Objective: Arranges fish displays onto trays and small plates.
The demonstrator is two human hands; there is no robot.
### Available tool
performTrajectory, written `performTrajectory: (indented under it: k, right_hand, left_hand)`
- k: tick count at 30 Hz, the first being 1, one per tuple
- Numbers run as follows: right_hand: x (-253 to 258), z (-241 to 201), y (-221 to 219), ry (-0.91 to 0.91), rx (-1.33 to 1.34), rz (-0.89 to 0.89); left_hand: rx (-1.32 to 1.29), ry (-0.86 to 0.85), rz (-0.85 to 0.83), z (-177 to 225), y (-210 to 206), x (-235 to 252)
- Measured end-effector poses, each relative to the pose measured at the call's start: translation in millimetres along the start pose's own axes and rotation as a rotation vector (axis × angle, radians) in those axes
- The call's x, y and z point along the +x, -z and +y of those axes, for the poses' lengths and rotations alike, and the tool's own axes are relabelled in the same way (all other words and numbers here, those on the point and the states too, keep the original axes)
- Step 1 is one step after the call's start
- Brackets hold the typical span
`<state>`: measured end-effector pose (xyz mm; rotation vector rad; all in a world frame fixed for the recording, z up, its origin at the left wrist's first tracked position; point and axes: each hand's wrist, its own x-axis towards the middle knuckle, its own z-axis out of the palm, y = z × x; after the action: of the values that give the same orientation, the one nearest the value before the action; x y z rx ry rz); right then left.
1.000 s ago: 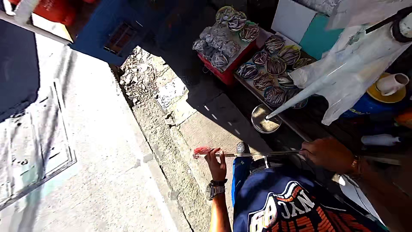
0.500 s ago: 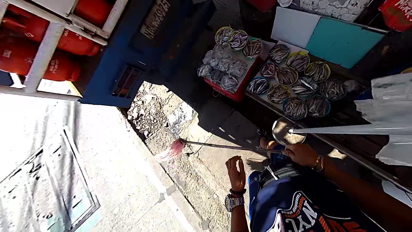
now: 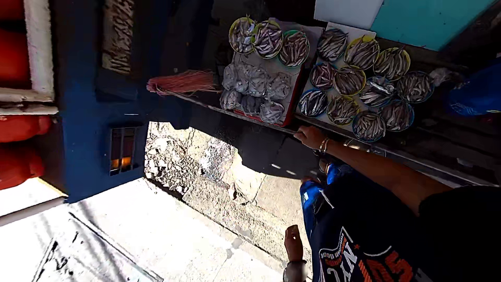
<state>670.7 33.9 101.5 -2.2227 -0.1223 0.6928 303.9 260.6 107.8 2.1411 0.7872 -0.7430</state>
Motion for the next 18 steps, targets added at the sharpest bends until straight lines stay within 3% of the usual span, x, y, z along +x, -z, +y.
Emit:
performTrajectory:
  k: [6, 9, 12, 14, 18]
  right_hand:
    - [112, 10, -17, -0.144, -0.001, -0.009]
    - [127, 2, -20, -0.265, 0.005, -0.083]
    - [137, 2, -21, -0.374, 0.036, -0.116]
    - [140, 4, -23, -0.429, 0.053, -0.158]
    - [156, 20, -29, -0.495, 0.058, -0.16]
  left_hand:
    - [0.16, 0.196, -0.248, 16, 25, 49]
    - [0.176, 0.31, -0.42, 1, 41, 96]
    - [0.18, 0.224, -0.426, -4, 74, 155]
    - [0.18, 0.291, -0.456, 39, 120, 200]
    - [-0.058, 0.24, -0.239, 104, 190, 272]
